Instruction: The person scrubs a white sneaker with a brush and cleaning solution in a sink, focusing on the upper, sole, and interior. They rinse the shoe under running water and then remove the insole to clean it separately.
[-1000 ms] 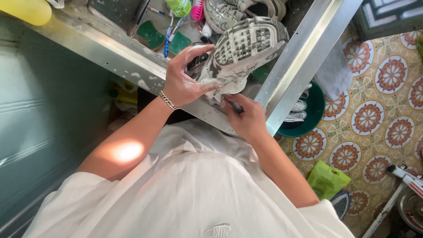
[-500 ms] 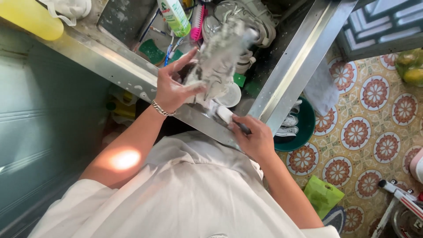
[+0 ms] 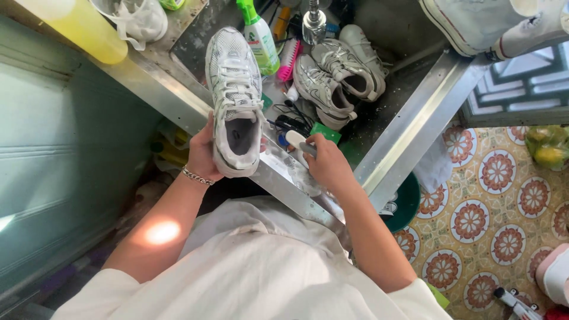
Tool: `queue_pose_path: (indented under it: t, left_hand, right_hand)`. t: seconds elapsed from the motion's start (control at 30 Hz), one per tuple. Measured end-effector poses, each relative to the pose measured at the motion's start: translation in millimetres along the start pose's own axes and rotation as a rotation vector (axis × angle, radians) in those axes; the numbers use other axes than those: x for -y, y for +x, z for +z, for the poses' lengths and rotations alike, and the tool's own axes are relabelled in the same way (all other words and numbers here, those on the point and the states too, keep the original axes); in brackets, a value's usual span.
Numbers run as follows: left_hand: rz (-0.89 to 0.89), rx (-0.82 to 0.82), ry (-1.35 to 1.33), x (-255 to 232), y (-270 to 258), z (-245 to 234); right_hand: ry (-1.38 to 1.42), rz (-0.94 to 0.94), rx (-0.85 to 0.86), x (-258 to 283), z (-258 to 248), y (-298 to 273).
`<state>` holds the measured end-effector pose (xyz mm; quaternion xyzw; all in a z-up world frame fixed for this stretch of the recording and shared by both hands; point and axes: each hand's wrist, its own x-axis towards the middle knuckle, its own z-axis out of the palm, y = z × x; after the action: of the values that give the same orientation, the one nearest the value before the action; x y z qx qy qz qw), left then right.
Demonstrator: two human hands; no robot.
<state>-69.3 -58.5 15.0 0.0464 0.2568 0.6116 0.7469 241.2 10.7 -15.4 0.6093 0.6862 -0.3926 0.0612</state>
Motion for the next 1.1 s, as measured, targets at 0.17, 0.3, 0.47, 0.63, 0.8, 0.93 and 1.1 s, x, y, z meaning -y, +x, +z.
queue_pose_path:
  t: [0.17,0.3,0.47,0.63,0.8,0.93,1.1]
  left_hand:
    - [0.07,0.025,-0.162,14.1,13.2,-27.8]
    - [0.019,-0.052,-0.177,12.4,21.3,-50.1]
    - [-0.092,0.055,-0.254,17.6,18.2,-66.4]
    - [-0.085,0.078,-0.321,25.0,16.0,-74.3]
    - [-0.095,0.1,-0.354,32.1,11.4,-81.5]
    - [-0.088,0.15,-0.397,24.2,18.7,-71.9]
    - [-0.038,0.179,-0.365,22.5,21.7,-61.3]
  right_hand:
    - [-0.035,-0.393,-0.112,7.5,12.5,120.4]
    - [0.203,-0.377,-0.163,61.7,-8.8,222.3]
    - [0.28,-0.342,-0.198,111.6,-13.5,341.8]
    - [0.4,-0.299,-0.035,122.0,14.7,419.0]
    - [0.097,-0.396,-0.008,133.5,19.7,379.2]
    - [0.336,-0.59,-0.132,88.5,32.0,313.1]
    - [0.562,-0.616,-0.191,43.6,22.7,187.7]
